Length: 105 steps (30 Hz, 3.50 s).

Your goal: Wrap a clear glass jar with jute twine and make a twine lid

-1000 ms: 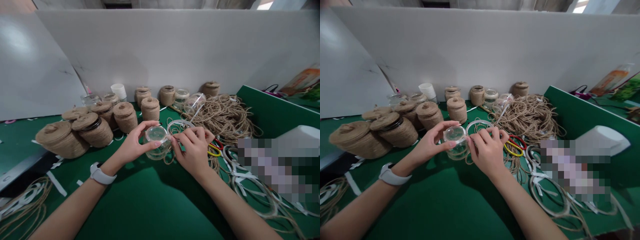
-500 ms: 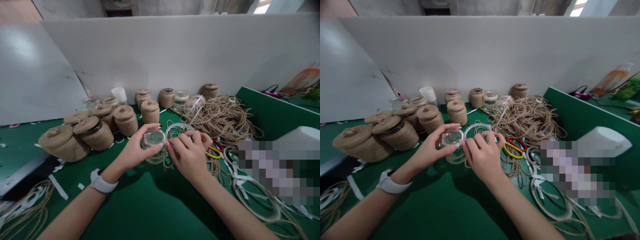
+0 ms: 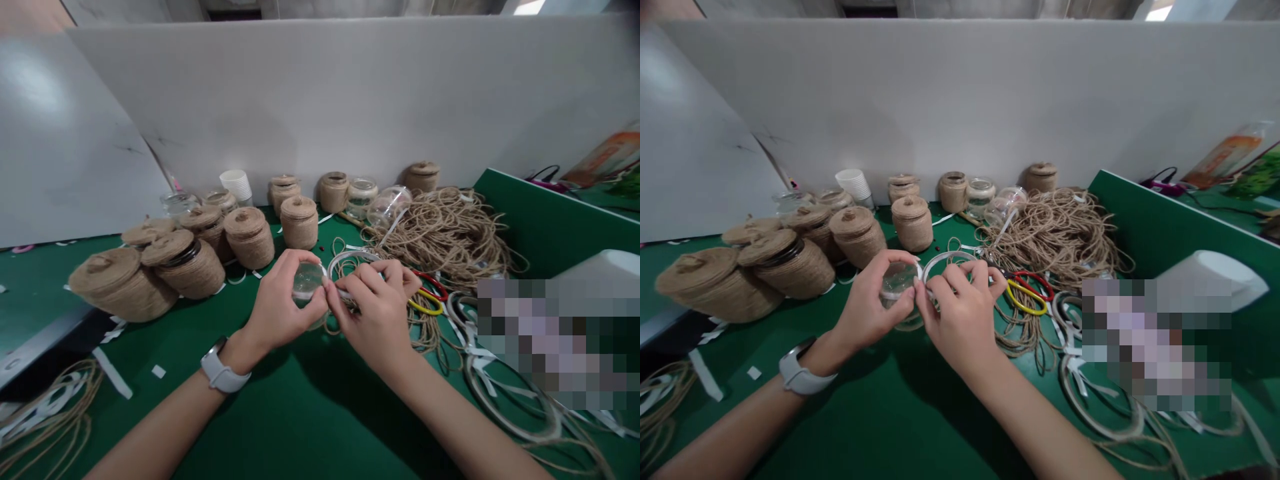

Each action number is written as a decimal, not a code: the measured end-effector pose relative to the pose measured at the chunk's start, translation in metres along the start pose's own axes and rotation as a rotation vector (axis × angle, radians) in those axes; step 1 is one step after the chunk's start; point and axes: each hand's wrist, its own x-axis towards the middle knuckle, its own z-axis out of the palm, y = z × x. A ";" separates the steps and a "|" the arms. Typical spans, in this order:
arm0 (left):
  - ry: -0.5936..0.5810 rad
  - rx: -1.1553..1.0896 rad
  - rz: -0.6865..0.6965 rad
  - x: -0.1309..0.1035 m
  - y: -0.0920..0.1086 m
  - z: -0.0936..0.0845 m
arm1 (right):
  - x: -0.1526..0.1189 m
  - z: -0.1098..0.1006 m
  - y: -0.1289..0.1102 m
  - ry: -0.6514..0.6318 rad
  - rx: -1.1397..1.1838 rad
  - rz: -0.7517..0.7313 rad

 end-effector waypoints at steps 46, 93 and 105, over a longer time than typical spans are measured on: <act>-0.162 -0.404 -0.062 -0.004 -0.023 -0.008 | -0.036 0.033 0.014 -0.490 0.833 0.233; -0.240 0.106 0.072 0.008 0.011 -0.031 | -0.030 0.028 0.014 -0.118 0.464 0.206; -0.224 0.179 0.156 0.008 0.007 -0.032 | -0.032 0.030 0.014 -0.120 0.435 0.229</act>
